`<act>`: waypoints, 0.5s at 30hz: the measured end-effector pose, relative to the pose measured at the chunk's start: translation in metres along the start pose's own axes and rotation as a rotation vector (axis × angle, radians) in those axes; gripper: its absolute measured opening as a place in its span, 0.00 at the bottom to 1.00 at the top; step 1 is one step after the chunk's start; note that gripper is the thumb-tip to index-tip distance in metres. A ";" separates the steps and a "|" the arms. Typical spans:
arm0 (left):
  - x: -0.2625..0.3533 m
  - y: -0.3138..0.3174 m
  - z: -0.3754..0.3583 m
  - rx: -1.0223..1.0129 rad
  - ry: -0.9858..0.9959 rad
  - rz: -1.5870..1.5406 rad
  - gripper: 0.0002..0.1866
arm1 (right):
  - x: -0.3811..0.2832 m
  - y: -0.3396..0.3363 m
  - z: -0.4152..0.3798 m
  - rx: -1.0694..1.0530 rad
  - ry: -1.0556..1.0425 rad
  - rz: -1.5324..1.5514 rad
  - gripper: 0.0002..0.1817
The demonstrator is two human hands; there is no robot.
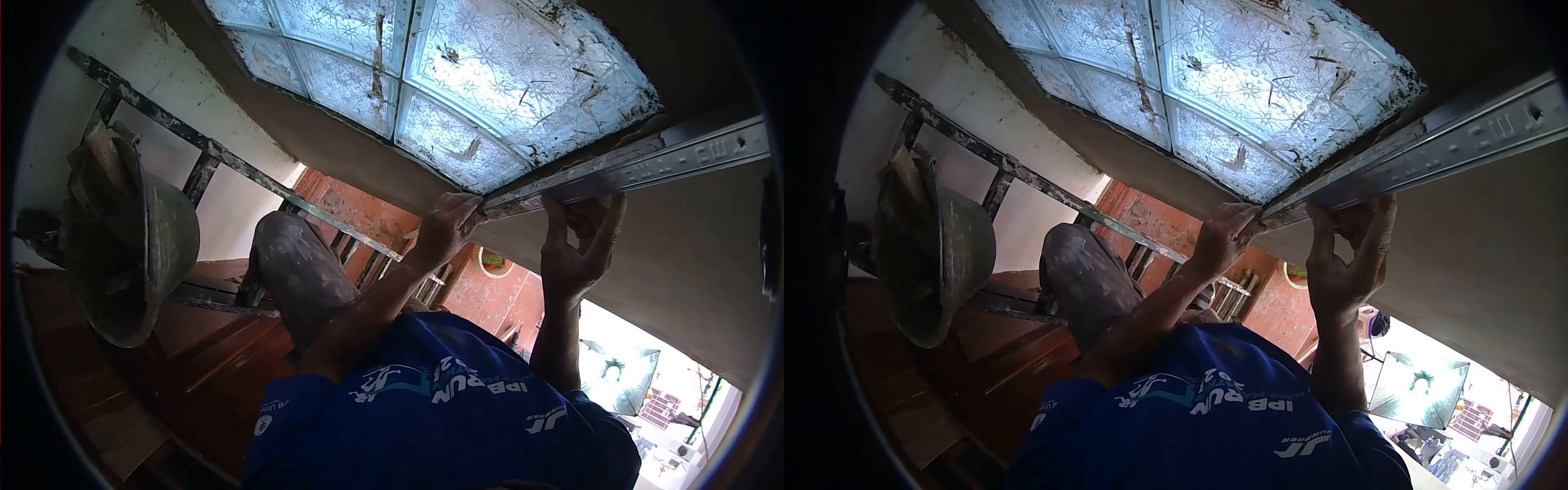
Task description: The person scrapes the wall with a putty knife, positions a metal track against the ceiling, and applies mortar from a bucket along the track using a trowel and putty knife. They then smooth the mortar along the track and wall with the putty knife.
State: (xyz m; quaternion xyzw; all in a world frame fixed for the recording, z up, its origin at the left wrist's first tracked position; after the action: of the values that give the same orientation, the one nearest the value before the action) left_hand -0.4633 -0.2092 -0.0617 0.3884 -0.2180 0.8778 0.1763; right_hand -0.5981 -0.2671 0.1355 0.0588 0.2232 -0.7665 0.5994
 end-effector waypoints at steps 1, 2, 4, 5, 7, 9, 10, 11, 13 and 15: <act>0.000 0.001 -0.001 -0.001 -0.002 0.015 0.22 | -0.001 0.000 0.000 -0.003 -0.008 0.010 0.47; 0.001 0.001 -0.001 -0.001 -0.002 0.028 0.21 | -0.001 0.000 0.001 -0.007 -0.029 -0.004 0.48; 0.004 0.001 0.003 -0.019 0.007 0.055 0.21 | -0.001 0.001 0.001 -0.013 -0.073 -0.030 0.48; 0.006 0.001 0.003 -0.030 0.011 0.067 0.22 | 0.000 0.001 0.001 -0.012 -0.067 -0.030 0.48; 0.003 0.003 0.002 -0.042 -0.010 0.029 0.22 | 0.001 0.000 0.001 -0.011 -0.054 -0.030 0.49; 0.000 0.004 -0.002 -0.040 -0.041 0.019 0.22 | 0.002 0.000 0.000 -0.018 -0.057 -0.024 0.50; -0.002 0.003 -0.008 -0.031 -0.060 0.029 0.22 | 0.003 0.000 0.000 -0.021 -0.059 -0.021 0.50; -0.003 0.003 -0.012 -0.023 -0.077 0.038 0.23 | 0.004 0.000 0.000 -0.016 -0.057 -0.025 0.50; 0.000 0.005 -0.017 0.020 -0.068 0.028 0.23 | 0.004 0.000 0.000 -0.002 -0.052 -0.034 0.51; -0.002 0.007 -0.023 0.052 -0.085 0.015 0.23 | 0.003 0.000 0.001 -0.014 -0.055 -0.030 0.51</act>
State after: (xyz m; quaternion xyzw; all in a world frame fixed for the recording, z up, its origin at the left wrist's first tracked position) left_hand -0.4791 -0.2035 -0.0791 0.4282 -0.2052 0.8672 0.1501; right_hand -0.5993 -0.2704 0.1349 0.0303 0.2127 -0.7753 0.5939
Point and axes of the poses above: each hand's wrist, its own z-axis towards the middle knuckle, its own y-axis out of the palm, x = y × z, the point moved 9 cm from there along z, towards the middle knuckle, and after that the axes turned 12 degrees about x, right-handed, at the moved point
